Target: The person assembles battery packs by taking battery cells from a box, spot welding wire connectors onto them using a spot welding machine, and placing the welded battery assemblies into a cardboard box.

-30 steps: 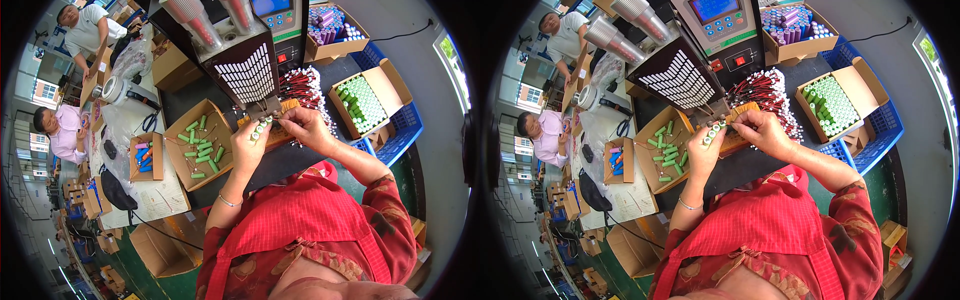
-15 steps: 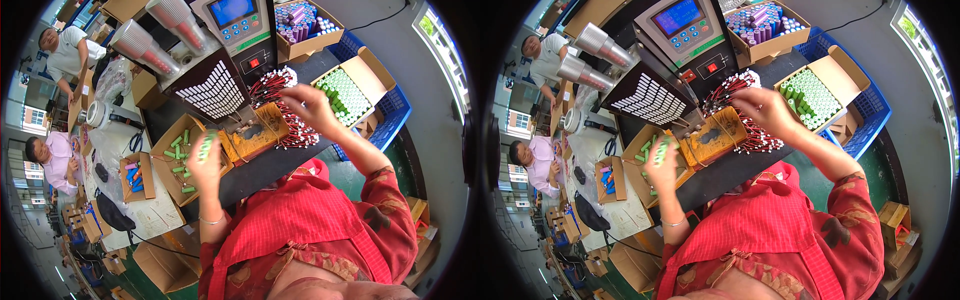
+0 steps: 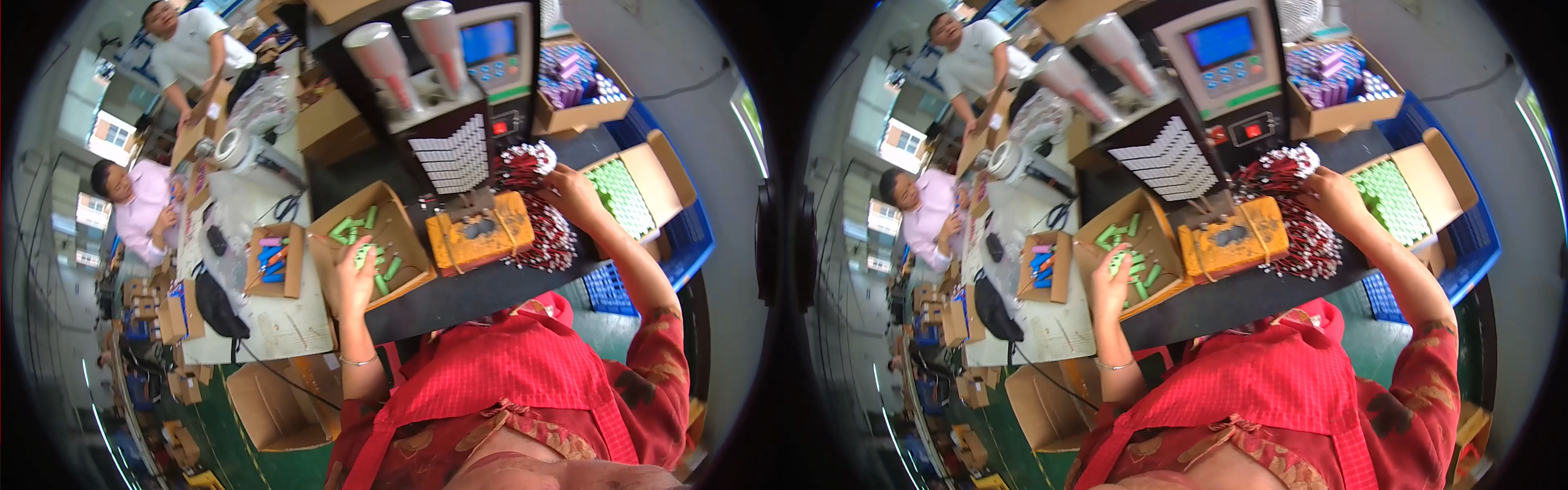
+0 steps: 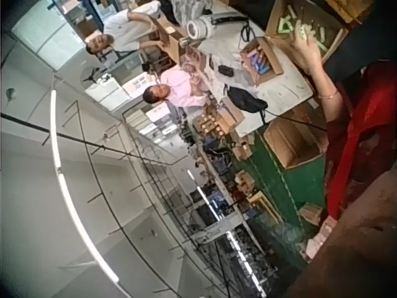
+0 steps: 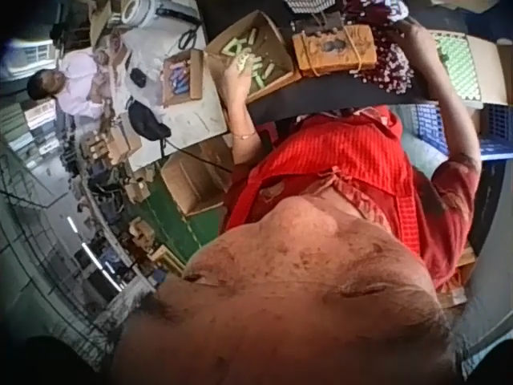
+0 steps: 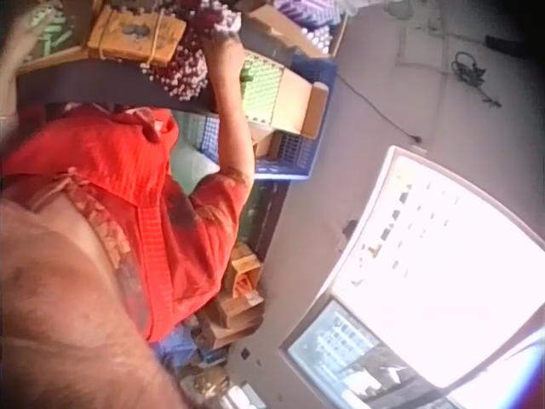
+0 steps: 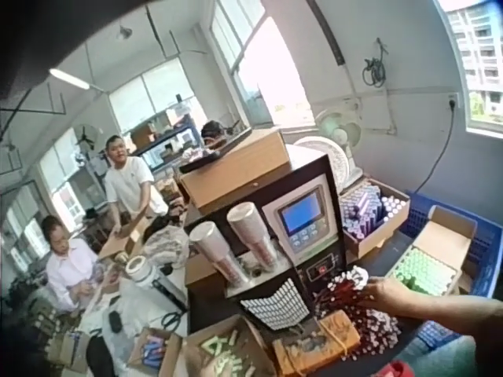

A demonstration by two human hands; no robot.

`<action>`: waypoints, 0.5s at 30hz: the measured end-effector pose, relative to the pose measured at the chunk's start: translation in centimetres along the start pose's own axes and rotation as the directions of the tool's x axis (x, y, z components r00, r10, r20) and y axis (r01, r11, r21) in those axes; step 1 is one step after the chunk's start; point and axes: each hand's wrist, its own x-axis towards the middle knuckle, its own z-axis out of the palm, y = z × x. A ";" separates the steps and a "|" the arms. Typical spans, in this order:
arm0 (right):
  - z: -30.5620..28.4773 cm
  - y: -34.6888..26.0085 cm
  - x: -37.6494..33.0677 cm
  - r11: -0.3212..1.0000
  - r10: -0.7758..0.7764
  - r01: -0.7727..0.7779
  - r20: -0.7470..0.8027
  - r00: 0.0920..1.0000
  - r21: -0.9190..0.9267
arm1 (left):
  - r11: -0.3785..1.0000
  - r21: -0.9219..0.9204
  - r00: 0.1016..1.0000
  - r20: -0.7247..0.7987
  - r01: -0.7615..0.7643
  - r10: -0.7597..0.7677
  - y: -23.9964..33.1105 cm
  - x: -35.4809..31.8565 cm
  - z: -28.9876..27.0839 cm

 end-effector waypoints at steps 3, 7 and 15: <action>-0.1 -0.2 -0.3 0.998 0.040 -0.039 0.022 0.999 -0.039 | 0.986 -0.168 1.000 -0.003 -0.014 0.014 0.4 -0.6 0.4; -0.5 0.1 -0.9 0.998 0.041 -0.039 0.033 0.999 -0.052 | 0.990 -0.136 0.999 0.032 -0.029 0.034 0.2 -0.5 0.4; -4.8 -1.2 -1.9 0.969 0.143 -0.116 -0.112 0.983 0.217 | 0.905 -0.414 0.993 0.102 0.100 -0.064 1.5 -1.1 0.3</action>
